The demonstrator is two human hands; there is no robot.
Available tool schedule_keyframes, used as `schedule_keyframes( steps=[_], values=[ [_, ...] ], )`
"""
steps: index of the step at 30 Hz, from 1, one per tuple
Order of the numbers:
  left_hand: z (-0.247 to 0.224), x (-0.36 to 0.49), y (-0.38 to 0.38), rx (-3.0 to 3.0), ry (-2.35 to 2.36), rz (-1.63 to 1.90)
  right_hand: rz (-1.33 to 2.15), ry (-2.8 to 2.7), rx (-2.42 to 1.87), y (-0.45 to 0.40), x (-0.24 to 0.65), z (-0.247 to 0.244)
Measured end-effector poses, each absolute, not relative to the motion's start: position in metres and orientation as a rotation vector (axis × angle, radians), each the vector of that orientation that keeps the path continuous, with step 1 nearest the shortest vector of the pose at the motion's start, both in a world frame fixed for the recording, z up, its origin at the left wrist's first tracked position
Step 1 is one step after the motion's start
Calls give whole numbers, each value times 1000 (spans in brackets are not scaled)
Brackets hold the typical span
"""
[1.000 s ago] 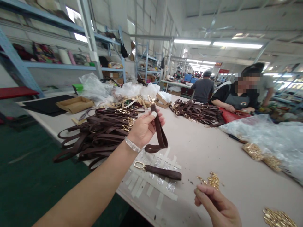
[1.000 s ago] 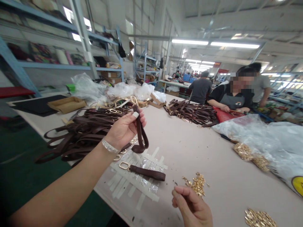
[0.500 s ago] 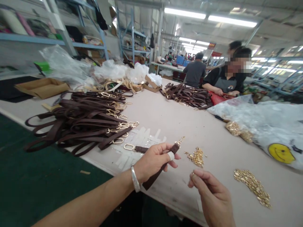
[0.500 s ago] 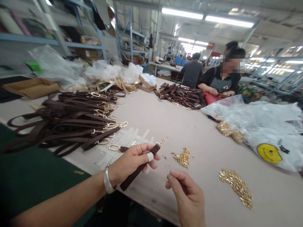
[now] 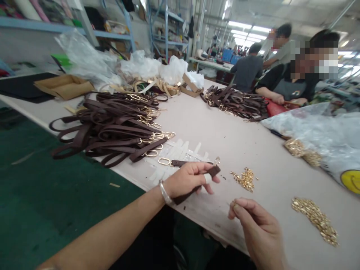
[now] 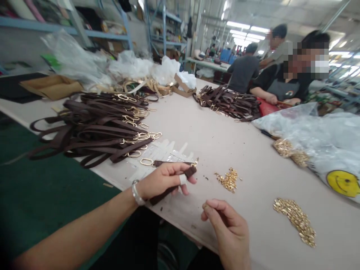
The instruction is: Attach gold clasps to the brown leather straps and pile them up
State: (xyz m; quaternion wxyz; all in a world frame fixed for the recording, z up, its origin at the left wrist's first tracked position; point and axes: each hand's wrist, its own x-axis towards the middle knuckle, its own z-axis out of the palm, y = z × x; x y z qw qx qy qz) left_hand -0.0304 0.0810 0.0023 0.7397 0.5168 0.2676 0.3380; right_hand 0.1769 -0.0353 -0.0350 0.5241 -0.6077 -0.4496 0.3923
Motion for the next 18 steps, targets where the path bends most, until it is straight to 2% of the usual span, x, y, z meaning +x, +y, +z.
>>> schedule_keyframes(
  steps=[6, 18],
  values=[
    [9, -29, 34, 1182, 735, 617, 977, -1115, -1353, -32, 153, -22],
    [5, -14, 17, 1309, 719, 635, 1035, -1030, -1441, -39, 152, -23]
  ],
)
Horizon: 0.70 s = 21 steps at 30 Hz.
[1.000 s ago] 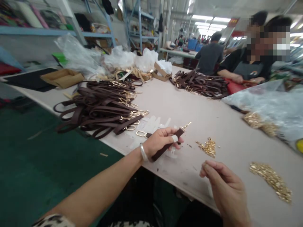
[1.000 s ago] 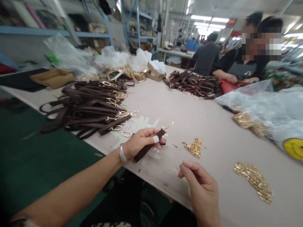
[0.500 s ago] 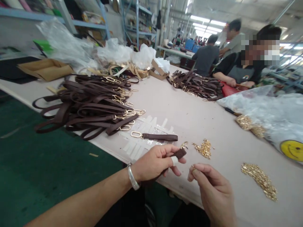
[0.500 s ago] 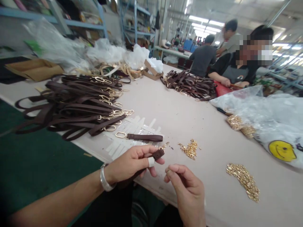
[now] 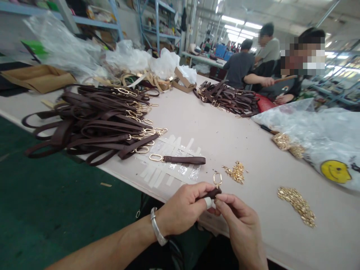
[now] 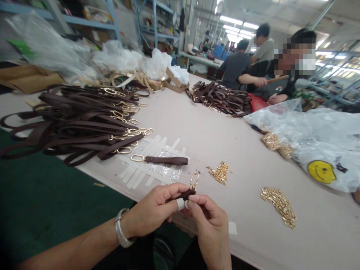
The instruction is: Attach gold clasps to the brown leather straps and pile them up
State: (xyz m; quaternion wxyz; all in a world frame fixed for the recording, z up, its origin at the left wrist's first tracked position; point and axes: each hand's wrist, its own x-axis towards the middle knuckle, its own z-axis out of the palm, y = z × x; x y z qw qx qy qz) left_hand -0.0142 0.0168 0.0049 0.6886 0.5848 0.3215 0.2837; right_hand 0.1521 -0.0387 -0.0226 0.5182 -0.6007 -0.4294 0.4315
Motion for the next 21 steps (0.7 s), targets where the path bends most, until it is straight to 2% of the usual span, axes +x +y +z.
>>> schedule_keyframes(
  steps=[13, 18, 21],
  values=[
    [-5, -10, 2, 1689, 807, 563, 1101, -844, -1327, -53, 145, -27],
    [-20, 2, -3, 1480, 840, 512, 1123, -862, -1374, -57, 152, -24],
    [-22, 10, -1, 1287, 857, 456, 891, -1110, -1549, -56, 187, -21]
  ],
)
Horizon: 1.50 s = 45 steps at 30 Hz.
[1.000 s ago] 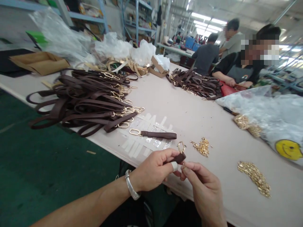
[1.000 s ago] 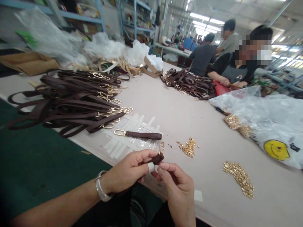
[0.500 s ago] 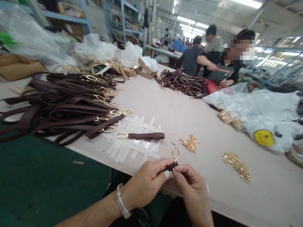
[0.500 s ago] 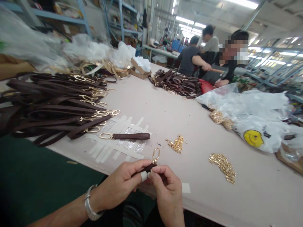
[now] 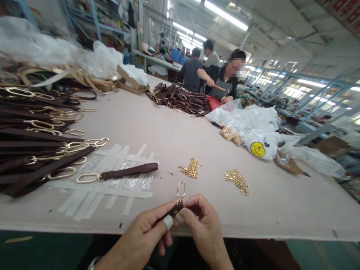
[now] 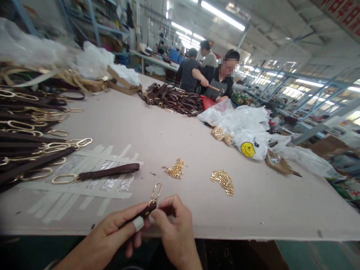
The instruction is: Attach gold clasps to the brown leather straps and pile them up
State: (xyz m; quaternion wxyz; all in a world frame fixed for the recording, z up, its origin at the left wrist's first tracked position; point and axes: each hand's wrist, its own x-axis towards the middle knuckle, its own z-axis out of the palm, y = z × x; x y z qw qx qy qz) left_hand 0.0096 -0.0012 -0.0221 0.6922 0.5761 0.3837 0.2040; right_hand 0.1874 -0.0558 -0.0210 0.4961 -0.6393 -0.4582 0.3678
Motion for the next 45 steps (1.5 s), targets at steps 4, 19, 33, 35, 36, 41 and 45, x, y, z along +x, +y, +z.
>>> schedule_keyframes(
  steps=[4, 19, 33, 35, 36, 41, 45],
  values=[
    [-23, 7, 4, 1234, 973, 485, 104, -1360, -1980, -51, 271, -25],
    [-16, 7, 10, 827, 812, 584, -311, -1991, -2267, -19, 371, -38],
    [-12, 19, 10, 844, 895, 669, 213, -1374, -1869, -37, 294, -39],
    [-14, 22, 10, 818, 891, 708, 437, -1330, -1670, -49, 248, -41],
    [-15, 23, 10, 809, 884, 725, 479, -1327, -1580, -54, 226, -42],
    [-20, 23, 6, 826, 832, 716, 457, -1252, -1412, -55, 168, -48],
    [-21, 19, 3, 910, 803, 763, 478, -1281, -1442, -51, 167, -48]
  ],
)
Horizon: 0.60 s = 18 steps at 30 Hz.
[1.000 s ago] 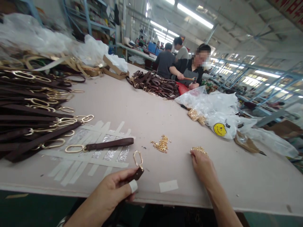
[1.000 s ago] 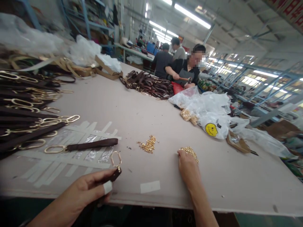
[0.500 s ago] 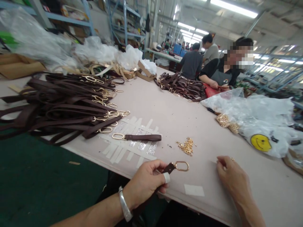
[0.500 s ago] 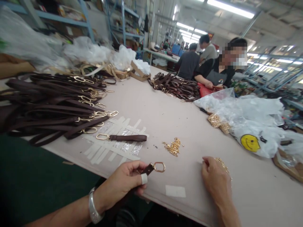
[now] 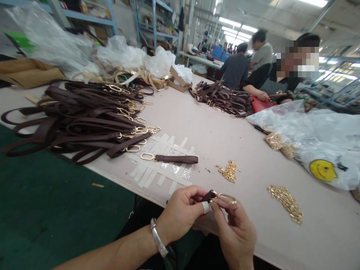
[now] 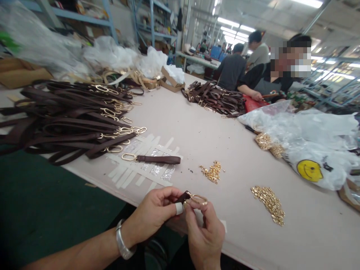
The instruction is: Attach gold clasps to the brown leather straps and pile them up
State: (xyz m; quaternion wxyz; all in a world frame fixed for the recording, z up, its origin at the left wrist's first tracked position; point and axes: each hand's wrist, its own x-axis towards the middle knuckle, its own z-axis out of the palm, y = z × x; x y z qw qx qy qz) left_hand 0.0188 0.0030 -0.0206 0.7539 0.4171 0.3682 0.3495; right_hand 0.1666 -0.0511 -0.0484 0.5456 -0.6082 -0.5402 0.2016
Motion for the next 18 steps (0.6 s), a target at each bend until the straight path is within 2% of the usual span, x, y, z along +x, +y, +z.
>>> schedule_keyframes(
  steps=[7, 12, 18],
  values=[
    [-12, 12, 0, 1342, 949, 862, 417, -1288, -1465, -58, 166, -50],
    [-11, 13, -1, 1429, 953, 864, 404, -1234, -1437, -56, 161, -44],
    [-14, 14, -2, 1398, 919, 875, 646, -944, -1428, -47, 159, -40]
  ],
)
